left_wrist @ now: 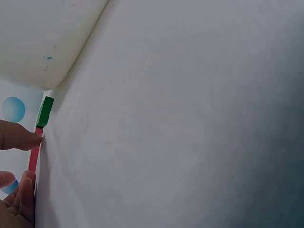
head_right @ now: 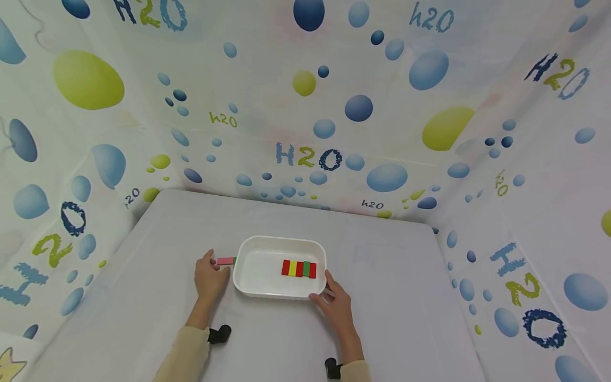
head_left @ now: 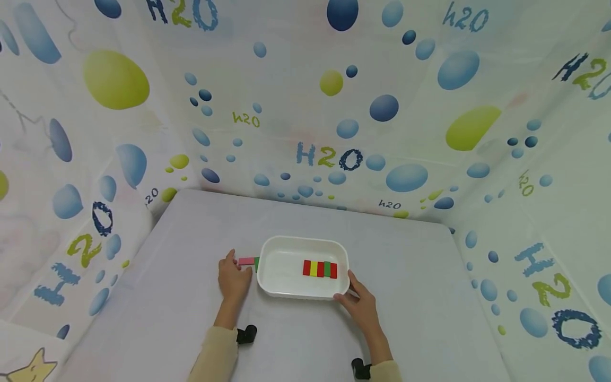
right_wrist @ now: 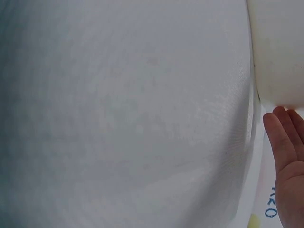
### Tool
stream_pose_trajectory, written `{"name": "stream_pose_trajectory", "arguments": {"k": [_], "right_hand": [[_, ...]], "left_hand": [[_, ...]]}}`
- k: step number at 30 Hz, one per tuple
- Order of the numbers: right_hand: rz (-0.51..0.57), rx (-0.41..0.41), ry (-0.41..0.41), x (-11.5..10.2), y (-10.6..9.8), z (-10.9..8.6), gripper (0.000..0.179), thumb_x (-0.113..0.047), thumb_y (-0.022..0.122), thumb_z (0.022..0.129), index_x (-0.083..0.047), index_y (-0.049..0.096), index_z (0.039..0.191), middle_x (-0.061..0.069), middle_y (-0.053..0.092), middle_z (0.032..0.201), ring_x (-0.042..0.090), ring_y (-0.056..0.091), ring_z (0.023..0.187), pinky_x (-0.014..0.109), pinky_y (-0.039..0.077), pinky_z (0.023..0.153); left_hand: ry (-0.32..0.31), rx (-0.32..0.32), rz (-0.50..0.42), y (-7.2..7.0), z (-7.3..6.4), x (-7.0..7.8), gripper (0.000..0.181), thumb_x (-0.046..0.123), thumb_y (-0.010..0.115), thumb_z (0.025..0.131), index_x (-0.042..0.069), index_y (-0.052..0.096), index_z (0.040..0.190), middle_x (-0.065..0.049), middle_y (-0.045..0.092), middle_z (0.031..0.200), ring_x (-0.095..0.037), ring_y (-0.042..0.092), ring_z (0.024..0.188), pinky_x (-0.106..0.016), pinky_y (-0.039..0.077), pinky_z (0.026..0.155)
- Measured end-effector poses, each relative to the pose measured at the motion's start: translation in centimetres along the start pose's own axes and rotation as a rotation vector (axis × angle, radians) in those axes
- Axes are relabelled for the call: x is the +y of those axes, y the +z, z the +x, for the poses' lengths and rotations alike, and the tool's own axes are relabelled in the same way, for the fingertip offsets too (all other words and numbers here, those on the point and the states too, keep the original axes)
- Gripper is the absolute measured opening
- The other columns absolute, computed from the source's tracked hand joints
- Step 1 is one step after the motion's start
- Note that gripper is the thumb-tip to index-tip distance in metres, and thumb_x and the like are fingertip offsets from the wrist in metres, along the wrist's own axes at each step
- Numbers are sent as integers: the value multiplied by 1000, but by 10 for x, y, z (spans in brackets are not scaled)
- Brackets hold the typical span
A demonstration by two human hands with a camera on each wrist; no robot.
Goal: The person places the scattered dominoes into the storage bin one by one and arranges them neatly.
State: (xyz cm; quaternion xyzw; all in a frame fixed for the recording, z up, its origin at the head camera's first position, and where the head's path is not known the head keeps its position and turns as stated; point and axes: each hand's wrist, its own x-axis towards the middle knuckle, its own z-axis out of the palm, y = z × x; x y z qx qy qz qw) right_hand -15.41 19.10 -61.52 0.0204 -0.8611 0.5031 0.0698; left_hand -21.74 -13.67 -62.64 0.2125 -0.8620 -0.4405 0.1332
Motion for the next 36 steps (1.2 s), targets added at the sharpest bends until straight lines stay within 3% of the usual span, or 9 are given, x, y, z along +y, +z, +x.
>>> {"name": "stream_pose_trajectory", "arguments": {"k": [11,20,28,36], "right_hand": [[4,-4,25,1,0,1,78,-26,81,78,-14,45,147,10,55,142,28,60,121,35,53,91],[15,-8,27,0,0,0,79,-27,81,79,-13,45,147,11,55,142,29,59,122,36,52,91],[15,-7,18,-1,1,1,78,-27,80,80,-12,44,147,13,54,143,31,59,121,38,52,91],[8,1,20,-1,1,-1,77,-25,80,80,-12,44,147,13,55,142,32,60,121,37,53,91]], "left_hand": [[-40,-24,1,4,-3,3,75,16,75,78,-7,42,141,-26,46,122,-38,58,103,-49,49,87],[-34,29,28,7,-4,2,71,25,78,76,-11,48,129,-30,43,125,-44,50,110,-53,45,93],[-39,73,28,10,-7,4,63,23,78,79,-12,50,123,-29,38,124,-44,50,109,-52,48,88],[-4,114,19,11,-9,6,51,18,76,81,-13,55,116,-28,41,120,-41,54,98,-50,49,81]]}}
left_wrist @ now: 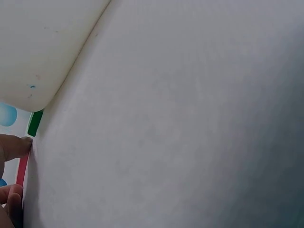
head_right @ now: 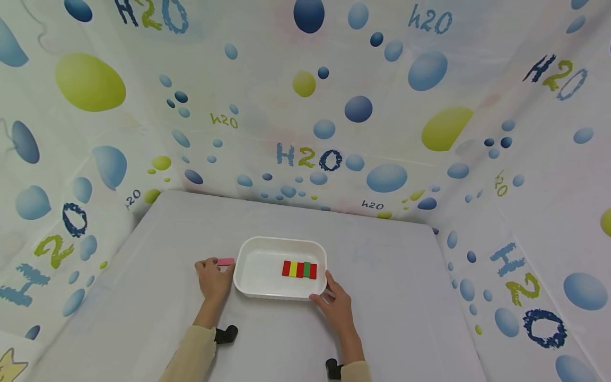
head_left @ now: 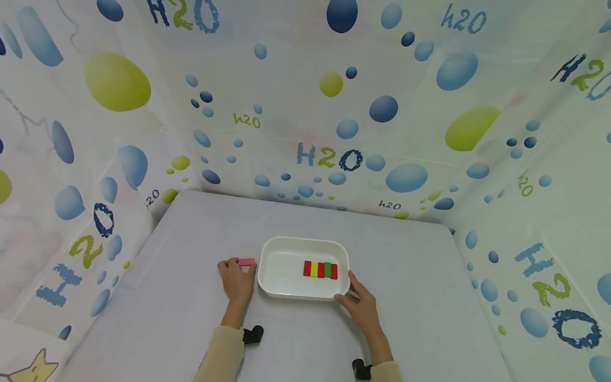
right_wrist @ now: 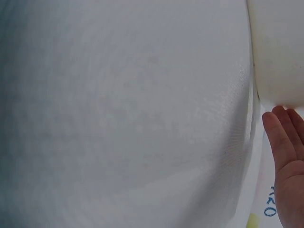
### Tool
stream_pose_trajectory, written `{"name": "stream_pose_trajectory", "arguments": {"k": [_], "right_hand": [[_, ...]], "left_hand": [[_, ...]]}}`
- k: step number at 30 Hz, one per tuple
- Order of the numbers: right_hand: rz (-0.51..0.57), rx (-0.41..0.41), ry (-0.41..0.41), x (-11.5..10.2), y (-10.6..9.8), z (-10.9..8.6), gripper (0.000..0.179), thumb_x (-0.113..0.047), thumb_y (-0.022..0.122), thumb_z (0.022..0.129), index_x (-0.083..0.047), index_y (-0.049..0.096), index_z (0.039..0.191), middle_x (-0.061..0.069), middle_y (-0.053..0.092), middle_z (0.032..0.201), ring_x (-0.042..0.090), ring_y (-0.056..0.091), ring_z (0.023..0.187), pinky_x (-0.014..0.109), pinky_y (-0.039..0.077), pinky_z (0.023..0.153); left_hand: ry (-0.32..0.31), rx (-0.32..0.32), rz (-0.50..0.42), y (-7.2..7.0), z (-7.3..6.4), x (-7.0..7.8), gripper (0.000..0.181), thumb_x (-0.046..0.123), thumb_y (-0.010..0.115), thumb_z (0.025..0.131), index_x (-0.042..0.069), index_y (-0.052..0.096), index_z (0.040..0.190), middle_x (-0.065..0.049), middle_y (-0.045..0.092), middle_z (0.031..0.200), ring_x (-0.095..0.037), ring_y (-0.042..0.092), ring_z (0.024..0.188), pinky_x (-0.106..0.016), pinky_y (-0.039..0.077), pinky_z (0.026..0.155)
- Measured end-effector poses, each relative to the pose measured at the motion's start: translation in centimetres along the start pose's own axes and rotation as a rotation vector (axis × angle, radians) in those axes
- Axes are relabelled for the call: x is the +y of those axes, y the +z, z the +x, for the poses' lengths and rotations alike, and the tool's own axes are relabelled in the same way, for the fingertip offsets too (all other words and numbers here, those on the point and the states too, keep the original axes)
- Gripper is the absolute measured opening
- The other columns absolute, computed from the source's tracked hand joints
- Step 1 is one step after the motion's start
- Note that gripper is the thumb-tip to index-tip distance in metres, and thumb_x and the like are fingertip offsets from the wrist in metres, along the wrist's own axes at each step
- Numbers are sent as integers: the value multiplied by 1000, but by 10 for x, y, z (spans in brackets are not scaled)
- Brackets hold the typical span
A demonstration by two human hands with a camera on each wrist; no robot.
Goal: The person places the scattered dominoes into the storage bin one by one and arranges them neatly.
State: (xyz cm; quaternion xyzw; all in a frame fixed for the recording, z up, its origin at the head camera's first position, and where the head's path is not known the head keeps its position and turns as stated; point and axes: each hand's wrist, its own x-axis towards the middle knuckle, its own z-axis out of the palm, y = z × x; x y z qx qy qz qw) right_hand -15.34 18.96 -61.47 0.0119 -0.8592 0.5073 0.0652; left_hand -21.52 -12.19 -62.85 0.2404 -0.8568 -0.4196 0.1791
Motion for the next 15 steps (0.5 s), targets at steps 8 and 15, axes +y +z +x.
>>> {"name": "stream_pose_trajectory", "arguments": {"k": [8,15], "right_hand": [[11,-12,20,-4,0,0,78,-25,80,80,-13,44,148,12,54,143,32,59,122,38,52,91],[8,-13,19,-4,0,0,78,-24,80,80,-12,43,148,13,54,143,32,59,122,37,52,92]], "left_hand": [[18,0,-17,-2,0,-3,49,17,75,81,-12,57,117,-26,44,116,-38,55,93,-47,48,80],[11,-1,-92,-6,3,-7,48,10,75,73,-9,60,115,-22,50,105,-36,55,89,-45,43,77]]}}
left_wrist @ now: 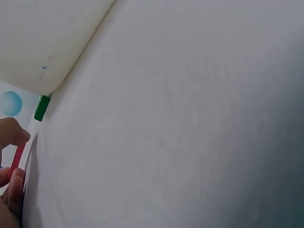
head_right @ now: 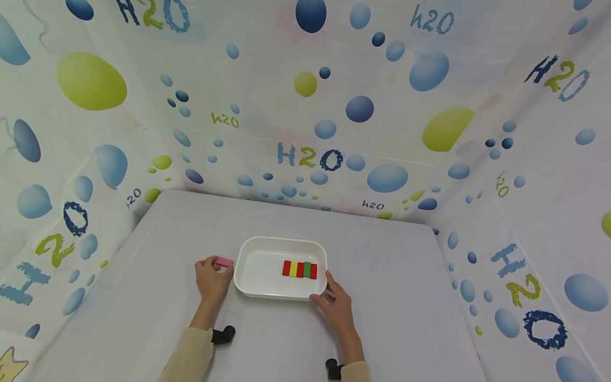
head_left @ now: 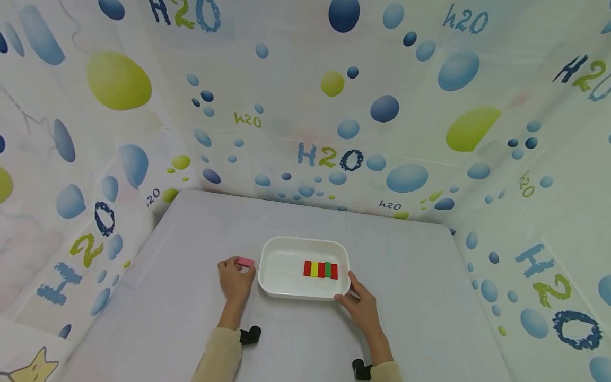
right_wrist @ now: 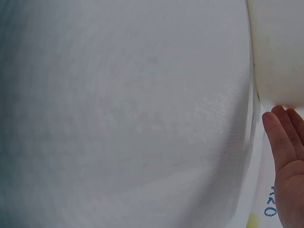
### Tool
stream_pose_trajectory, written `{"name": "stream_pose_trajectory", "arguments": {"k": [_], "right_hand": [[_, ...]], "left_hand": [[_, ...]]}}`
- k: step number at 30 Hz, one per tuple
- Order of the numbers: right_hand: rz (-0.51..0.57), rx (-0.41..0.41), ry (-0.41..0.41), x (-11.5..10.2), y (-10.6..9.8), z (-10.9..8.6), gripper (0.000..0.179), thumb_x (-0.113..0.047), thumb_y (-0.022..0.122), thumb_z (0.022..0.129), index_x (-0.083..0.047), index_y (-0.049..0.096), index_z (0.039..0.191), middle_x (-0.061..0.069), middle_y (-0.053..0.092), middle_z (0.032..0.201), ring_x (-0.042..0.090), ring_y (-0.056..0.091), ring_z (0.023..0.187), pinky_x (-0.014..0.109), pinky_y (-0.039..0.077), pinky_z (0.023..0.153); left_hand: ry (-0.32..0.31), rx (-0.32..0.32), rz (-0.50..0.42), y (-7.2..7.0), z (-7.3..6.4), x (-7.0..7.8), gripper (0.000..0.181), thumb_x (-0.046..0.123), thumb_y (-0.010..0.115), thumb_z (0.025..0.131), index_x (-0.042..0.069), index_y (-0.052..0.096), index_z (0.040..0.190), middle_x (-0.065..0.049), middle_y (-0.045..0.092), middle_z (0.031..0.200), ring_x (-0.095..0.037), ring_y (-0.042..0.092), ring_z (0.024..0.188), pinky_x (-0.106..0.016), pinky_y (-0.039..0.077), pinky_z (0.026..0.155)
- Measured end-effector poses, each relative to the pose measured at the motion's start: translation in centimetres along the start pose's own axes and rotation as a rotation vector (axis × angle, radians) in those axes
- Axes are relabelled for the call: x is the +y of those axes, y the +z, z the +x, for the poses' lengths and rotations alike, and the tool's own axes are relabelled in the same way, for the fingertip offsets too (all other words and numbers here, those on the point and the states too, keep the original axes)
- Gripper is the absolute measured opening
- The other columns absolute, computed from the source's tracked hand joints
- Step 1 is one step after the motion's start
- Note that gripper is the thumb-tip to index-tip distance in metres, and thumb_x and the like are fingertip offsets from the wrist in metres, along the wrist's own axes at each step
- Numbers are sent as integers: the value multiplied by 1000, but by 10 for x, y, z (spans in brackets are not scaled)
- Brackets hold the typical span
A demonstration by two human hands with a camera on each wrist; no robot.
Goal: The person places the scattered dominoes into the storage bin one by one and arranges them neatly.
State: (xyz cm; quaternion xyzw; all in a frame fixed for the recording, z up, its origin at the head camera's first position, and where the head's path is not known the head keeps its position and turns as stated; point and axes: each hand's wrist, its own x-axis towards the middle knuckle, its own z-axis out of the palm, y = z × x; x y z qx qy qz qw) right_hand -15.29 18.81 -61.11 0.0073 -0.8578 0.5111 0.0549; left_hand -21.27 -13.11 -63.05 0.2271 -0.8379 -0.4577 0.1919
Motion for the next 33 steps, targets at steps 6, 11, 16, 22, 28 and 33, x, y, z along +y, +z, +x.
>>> {"name": "stream_pose_trajectory", "arguments": {"k": [6,11,16,22,28,33], "right_hand": [[-9,0,2,1,0,0,79,-25,80,80,-11,43,148,13,54,143,32,59,122,37,52,92],[-18,7,-8,2,1,1,79,-26,80,80,-11,43,148,14,54,142,33,59,122,37,52,91],[-14,12,-18,2,1,1,78,-25,80,80,-11,43,148,14,54,142,33,59,122,37,52,91],[-12,13,-23,3,1,1,78,-26,80,80,-12,44,148,12,54,143,31,59,122,35,52,91],[-17,21,-56,5,1,2,77,-24,80,80,-10,44,147,14,55,141,33,60,120,36,53,89],[-18,15,-54,4,1,2,77,-25,80,80,-9,44,147,15,55,141,33,60,120,36,53,89]], "left_hand": [[8,26,-75,-5,3,-6,49,6,74,72,-8,61,117,-23,59,102,-36,62,89,-45,44,82],[-15,29,-151,-8,6,-9,49,0,72,73,-7,61,120,-23,64,100,-33,68,87,-18,46,72],[-13,-17,-204,-12,8,-12,50,-3,71,77,-9,59,124,-24,62,104,-34,67,91,0,38,65],[-27,-77,-223,-14,10,-14,55,-4,71,80,-11,54,132,-25,58,109,-32,65,95,1,41,68],[-61,-120,-231,-18,10,-14,59,-3,69,84,-9,48,138,-24,58,111,-31,62,99,1,39,69],[-74,-128,-239,-21,9,-13,58,-2,67,85,-8,46,139,-24,57,112,-32,61,101,1,38,69]]}}
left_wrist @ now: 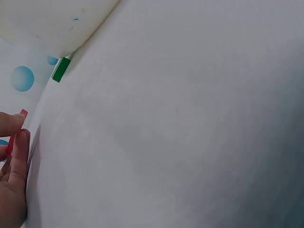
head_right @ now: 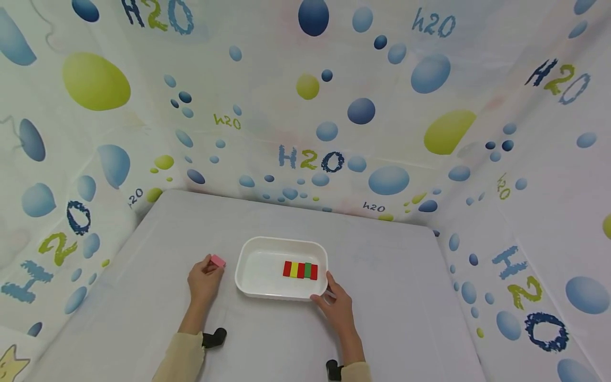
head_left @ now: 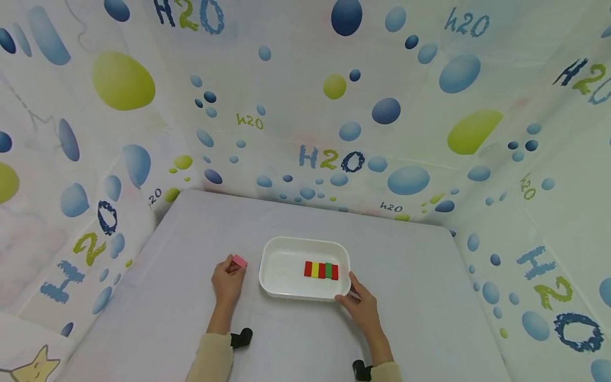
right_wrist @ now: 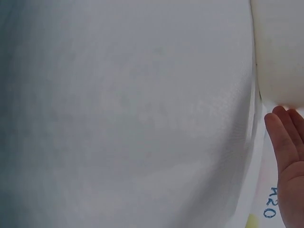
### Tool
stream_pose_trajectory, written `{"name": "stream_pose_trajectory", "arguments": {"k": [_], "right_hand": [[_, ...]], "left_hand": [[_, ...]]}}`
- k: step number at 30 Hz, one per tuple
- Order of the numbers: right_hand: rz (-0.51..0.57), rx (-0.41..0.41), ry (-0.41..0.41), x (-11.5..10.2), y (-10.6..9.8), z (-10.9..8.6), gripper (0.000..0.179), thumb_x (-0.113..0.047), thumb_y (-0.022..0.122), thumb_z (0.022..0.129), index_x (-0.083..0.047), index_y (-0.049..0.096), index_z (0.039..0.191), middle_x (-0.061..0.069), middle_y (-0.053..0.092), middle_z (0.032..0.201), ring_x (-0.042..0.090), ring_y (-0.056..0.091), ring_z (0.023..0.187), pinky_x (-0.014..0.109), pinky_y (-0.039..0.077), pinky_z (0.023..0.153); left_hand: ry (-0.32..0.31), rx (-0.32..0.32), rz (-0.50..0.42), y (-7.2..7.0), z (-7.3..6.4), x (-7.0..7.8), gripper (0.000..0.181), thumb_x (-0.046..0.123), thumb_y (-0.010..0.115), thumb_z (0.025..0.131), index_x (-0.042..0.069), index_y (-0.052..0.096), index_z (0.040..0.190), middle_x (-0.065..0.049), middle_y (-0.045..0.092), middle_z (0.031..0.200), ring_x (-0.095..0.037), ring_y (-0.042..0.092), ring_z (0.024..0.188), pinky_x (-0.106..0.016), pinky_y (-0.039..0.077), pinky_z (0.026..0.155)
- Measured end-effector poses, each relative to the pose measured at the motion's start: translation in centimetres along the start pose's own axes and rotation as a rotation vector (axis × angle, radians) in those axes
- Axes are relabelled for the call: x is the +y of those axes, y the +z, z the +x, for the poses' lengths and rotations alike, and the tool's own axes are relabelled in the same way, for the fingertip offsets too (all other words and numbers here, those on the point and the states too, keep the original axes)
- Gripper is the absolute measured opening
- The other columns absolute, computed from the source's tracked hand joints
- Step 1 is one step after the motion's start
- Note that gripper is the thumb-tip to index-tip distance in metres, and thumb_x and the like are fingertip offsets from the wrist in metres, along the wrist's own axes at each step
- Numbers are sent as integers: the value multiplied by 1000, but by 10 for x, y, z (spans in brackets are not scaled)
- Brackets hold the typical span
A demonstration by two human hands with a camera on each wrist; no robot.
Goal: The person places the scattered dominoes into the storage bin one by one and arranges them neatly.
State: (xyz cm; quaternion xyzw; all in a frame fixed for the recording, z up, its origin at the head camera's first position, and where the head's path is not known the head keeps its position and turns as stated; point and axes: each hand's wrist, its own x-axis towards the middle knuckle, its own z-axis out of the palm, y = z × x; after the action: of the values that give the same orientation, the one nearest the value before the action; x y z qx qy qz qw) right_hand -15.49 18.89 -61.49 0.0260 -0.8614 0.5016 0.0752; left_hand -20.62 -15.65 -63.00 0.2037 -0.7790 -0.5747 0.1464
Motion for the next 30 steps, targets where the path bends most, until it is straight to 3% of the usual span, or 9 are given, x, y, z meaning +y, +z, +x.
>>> {"name": "stream_pose_trajectory", "arguments": {"k": [8,13,19,30], "right_hand": [[23,-15,16,-4,-2,-1,78,-26,80,80,-8,44,147,16,55,141,33,60,121,37,53,90],[19,-12,9,-4,-2,-1,77,-25,80,80,-7,44,146,16,56,140,34,60,119,37,53,89],[20,-17,21,-4,-3,-1,79,-27,80,80,-9,44,147,15,55,141,32,60,120,36,53,90],[3,-10,9,-4,-2,-2,78,-26,80,80,-9,44,147,16,56,140,34,61,119,36,53,89]], "left_hand": [[10,-20,-1,-4,3,-4,61,0,70,84,-6,46,140,-25,60,114,-30,61,101,0,39,69],[7,2,-40,-8,5,3,60,-2,70,82,-4,49,139,-23,62,111,-11,60,91,0,42,69],[37,10,-145,-12,12,19,56,-8,68,83,-5,52,136,-24,61,110,12,52,79,0,43,72],[104,-103,-130,-18,12,63,58,-1,69,87,2,49,141,-19,58,113,8,52,85,-2,43,74]]}}
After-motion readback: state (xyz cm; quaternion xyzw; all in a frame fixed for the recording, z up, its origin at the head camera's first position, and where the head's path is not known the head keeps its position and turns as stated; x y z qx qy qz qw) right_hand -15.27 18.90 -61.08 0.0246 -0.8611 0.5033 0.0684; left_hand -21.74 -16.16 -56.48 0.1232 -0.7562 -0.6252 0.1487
